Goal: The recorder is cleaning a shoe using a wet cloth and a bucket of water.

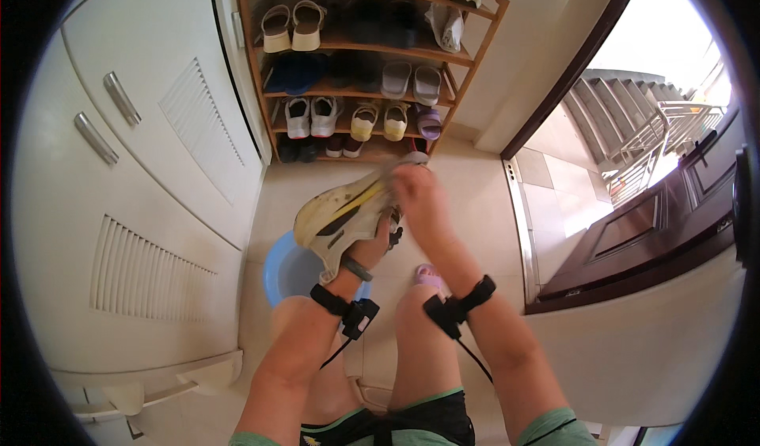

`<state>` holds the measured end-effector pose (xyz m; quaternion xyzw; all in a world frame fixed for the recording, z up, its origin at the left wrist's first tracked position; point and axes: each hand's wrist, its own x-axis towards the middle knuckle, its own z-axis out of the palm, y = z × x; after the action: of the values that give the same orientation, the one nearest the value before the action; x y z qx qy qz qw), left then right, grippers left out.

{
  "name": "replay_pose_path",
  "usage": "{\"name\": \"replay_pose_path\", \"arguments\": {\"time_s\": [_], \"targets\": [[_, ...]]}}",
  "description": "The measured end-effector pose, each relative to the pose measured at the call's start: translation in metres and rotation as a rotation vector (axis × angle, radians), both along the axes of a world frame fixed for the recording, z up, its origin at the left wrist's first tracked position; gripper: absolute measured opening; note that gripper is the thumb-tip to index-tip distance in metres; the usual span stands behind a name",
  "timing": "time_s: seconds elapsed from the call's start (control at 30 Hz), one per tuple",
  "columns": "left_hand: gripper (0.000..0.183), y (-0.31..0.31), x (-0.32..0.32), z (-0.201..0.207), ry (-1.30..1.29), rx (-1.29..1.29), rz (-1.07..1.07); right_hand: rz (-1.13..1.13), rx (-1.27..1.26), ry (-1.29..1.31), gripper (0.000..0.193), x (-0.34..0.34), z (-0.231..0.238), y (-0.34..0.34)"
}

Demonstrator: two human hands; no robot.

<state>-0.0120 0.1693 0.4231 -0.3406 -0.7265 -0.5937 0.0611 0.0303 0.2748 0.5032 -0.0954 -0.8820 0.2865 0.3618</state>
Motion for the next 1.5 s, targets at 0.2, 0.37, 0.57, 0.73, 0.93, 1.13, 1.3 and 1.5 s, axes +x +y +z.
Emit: {"name": "replay_pose_path", "arguments": {"time_s": [0.2,0.37,0.57,0.73,0.93,1.13,1.3,1.5], "targets": [[0.024,-0.006,-0.006,-0.011,0.256,-0.163,0.068,0.138,0.267,0.011,0.015,-0.003,-0.003,-0.006],[0.020,-0.009,-0.002,-0.007,0.306,-0.132,-0.045,-0.173,-0.047,-0.092,0.015,0.000,-0.028,0.103],[0.026,-0.025,-0.016,-0.008,1.023,-0.596,0.337,-0.141,-0.921,-0.013,0.016,0.015,-0.013,0.110],[0.025,-0.008,-0.008,-0.001,0.275,-0.284,-0.033,-0.066,-0.391,-0.009,0.020,-0.009,-0.029,0.034],[0.031,-0.015,-0.010,0.002,0.180,-0.187,0.000,0.184,-0.028,0.025,0.014,-0.006,0.009,-0.020],[0.021,-0.009,0.002,0.010,0.308,-0.114,-0.031,-0.197,-0.247,-0.114,0.017,0.008,-0.021,0.067],[0.032,-0.015,-0.009,-0.036,0.120,0.055,0.001,0.300,-0.039,-0.102,0.018,0.008,0.007,-0.054],[0.026,-0.012,0.006,0.016,-0.028,-0.095,-0.077,-0.113,0.047,-0.038,0.017,0.002,-0.022,0.057]]}}
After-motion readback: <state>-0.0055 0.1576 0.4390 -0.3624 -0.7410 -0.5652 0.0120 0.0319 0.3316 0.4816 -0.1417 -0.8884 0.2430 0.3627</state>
